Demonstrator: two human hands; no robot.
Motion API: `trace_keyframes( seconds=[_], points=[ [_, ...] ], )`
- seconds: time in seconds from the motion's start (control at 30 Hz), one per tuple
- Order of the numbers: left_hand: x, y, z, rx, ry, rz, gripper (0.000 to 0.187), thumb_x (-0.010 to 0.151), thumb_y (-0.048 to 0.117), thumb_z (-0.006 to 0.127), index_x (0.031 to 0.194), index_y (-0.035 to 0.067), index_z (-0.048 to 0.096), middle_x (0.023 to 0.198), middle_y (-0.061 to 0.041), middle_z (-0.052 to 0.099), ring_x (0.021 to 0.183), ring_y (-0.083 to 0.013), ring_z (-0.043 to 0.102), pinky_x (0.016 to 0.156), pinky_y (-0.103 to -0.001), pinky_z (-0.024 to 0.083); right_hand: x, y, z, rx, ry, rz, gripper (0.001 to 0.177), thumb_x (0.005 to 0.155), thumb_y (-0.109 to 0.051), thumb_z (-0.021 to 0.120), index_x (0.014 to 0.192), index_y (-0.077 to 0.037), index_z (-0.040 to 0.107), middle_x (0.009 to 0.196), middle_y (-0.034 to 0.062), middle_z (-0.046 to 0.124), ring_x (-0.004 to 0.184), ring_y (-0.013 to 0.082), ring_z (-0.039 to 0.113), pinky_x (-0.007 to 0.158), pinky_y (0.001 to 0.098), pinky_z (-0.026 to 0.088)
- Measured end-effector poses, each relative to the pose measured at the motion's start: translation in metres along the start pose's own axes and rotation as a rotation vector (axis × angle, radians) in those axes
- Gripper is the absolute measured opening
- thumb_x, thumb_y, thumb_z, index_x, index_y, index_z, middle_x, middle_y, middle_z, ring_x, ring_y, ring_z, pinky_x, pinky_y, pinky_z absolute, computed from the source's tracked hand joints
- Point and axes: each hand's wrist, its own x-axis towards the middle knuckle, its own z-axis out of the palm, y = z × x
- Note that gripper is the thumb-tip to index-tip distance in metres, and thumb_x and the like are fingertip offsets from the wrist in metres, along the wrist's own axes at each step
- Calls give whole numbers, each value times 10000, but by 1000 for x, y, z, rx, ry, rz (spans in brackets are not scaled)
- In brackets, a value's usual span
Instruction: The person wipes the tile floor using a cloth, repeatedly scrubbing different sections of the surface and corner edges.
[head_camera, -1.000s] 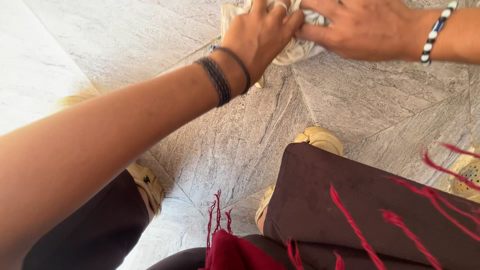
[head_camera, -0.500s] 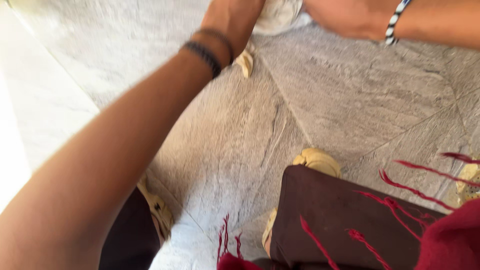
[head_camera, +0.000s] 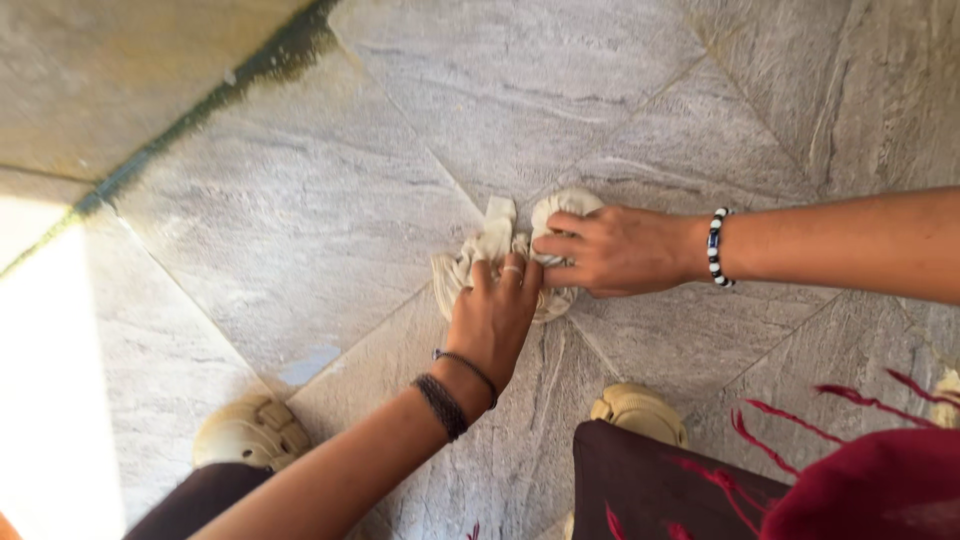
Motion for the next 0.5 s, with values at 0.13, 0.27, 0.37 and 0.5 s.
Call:
trace_keyframes(
  seconds=[0.13, 0.27, 0.37, 0.5],
  points=[
    [8, -9, -1, 41, 43, 35, 624, 718, 55, 762, 1292, 49, 518, 1245, -95, 578, 1106, -316, 589, 805, -362, 617, 5, 8, 0, -96, 68, -19, 375, 825, -180, 715, 1195, -147, 657, 1189, 83, 572, 1131, 256, 539, 693, 295, 621],
    [45, -36, 13, 105, 219, 4, 685, 739, 96, 733, 1382, 184, 516, 1299, -112, 591, 1125, -370, 607, 653, -433, 632, 9, 29, -6, -66, 119, 192, 395, 807, -194, 722, 1191, -129, 656, 1237, 98, 571, 1171, 273, 533, 685, 277, 616],
    [80, -59, 12, 31, 249, -65, 545, 881, 30, 685, 1383, 161, 515, 1310, -141, 597, 1078, -350, 634, 623, -368, 634, 12, 62, -22, -88, 14, 440, 453, 817, -158, 715, 1261, -130, 626, 1297, 125, 540, 1183, 277, 522, 641, 287, 617],
    [111, -62, -5, -45, 284, -206, 486, 819, -2, 675, 1274, 117, 552, 1274, -132, 630, 1037, -371, 651, 640, -370, 640, 16, 88, -32, -196, -36, 622, 538, 878, -43, 650, 1402, -145, 582, 1294, 147, 542, 1169, 292, 533, 846, 356, 606]
  ],
)
